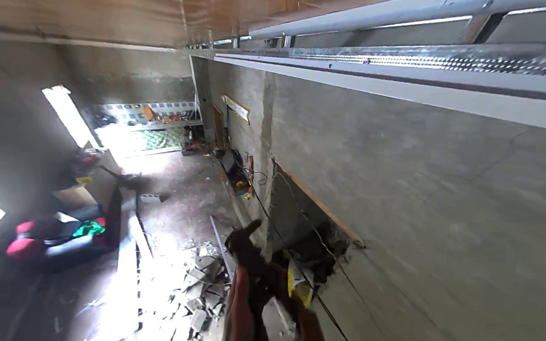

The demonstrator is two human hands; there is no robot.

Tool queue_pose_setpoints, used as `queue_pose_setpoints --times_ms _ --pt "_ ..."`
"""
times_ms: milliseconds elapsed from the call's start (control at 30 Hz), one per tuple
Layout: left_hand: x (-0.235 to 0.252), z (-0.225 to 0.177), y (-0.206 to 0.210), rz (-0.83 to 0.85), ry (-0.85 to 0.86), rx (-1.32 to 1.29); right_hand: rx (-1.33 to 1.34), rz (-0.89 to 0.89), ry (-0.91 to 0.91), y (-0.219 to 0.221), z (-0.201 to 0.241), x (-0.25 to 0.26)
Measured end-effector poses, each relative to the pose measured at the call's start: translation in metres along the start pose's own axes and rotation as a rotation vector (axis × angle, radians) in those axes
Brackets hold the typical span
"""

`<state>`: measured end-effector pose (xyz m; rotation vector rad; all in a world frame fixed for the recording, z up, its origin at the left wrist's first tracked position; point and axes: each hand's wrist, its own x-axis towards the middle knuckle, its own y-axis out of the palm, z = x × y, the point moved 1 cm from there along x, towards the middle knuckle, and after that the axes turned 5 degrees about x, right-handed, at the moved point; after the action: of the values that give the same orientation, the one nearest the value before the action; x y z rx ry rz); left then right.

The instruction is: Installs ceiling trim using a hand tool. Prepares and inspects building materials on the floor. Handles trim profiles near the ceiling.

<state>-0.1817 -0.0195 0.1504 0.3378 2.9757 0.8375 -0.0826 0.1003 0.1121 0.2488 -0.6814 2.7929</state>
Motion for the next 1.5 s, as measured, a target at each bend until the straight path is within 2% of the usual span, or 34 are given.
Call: queue_pose_setpoints --times_ms 167,267,367,567,1000,1233,1367,1433,1500 --pt "0.080 -0.090 0.060 0.211 0.393 0.256 -0.020 -0.299 -0.275 -0.021 0.060 0.091" --pt "0.113 -0.131 0.091 0.219 0.413 0.320 -0.056 -0.379 -0.323 -0.033 0.086 0.129" --pt "0.136 -0.150 0.113 0.292 0.419 0.356 -0.067 -0.440 -0.352 -0.042 0.096 0.155" --pt "0.157 -0.156 0.139 0.365 0.419 0.445 0.004 -0.508 -0.359 -0.054 0.091 0.179" --pt "0.153 -0.161 0.153 0.227 0.419 0.598 0.067 -0.496 -0.362 -0.054 0.088 0.188" --pt "0.173 -0.162 0.143 0.343 0.407 0.513 0.024 -0.542 -0.341 -0.049 0.093 0.191" --pt "0.176 -0.171 0.139 0.415 0.319 0.474 -0.065 -0.624 -0.286 -0.039 0.104 0.182" --pt "0.176 -0.180 0.138 0.428 0.288 0.498 -0.040 -0.608 -0.265 -0.033 0.111 0.177" --pt "0.179 -0.186 0.135 0.423 0.335 0.573 -0.012 -0.541 -0.241 -0.026 0.114 0.178"
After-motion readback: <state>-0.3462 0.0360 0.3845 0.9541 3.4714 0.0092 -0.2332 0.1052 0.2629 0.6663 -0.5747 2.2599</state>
